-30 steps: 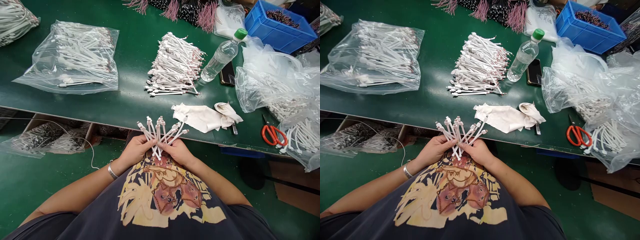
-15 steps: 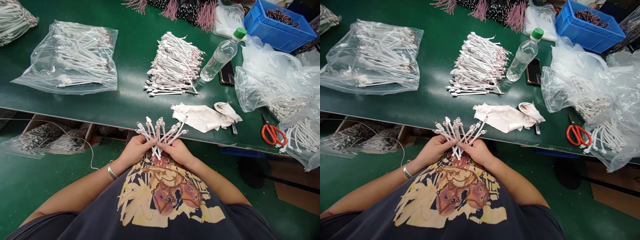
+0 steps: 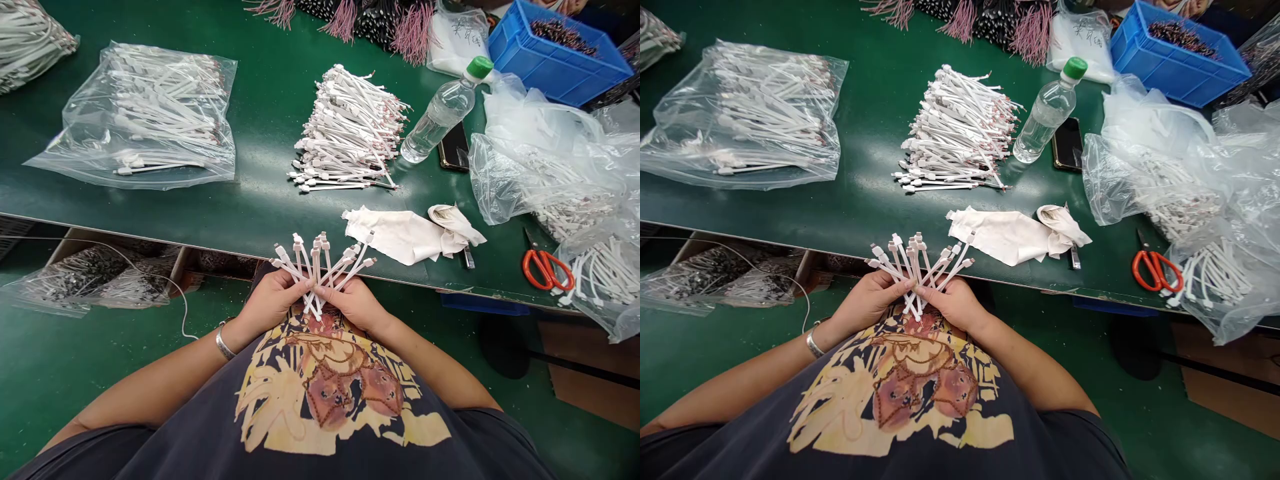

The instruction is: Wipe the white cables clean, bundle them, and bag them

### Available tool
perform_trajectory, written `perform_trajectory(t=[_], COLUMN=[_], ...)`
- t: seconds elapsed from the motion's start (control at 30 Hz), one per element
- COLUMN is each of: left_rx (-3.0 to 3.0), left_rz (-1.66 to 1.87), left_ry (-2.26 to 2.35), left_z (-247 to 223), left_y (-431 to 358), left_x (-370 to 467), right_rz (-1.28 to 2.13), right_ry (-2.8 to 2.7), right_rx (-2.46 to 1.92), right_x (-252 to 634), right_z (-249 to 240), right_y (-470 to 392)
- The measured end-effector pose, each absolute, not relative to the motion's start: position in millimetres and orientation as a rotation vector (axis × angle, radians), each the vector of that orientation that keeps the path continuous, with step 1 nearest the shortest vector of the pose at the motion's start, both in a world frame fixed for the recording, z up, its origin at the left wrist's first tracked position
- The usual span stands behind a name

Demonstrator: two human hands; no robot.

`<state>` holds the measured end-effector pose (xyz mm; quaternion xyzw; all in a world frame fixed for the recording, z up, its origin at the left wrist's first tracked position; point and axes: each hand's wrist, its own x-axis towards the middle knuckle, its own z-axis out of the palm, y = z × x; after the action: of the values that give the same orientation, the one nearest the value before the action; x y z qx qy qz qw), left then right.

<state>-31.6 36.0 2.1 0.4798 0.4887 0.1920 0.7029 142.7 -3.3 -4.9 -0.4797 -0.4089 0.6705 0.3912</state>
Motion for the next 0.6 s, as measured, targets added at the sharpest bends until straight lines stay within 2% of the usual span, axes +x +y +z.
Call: perform_trajectory(t=[0.2,0.47,0.6], left_rx=[1.047,1.036,1.069], left_rz=[0.457,0.469,0.475], left_ry=[1.068,1.041,1.020], left_z=[0.5,6.5,4.2], left_y=[35.1,34.7,34.8], left_x=[-32.2,-28.5,-28.4], right_rz=[1.723,1.982,1.992], right_ry=[-1.043,-0.962,-0.842], right_rx=[-1.206,-0.987,-1.043], right_x=[142.4,137.3,135.6], right_z=[-4.5,-0.9,-1.5], right_y=[-3.3,0.2,-0.5])
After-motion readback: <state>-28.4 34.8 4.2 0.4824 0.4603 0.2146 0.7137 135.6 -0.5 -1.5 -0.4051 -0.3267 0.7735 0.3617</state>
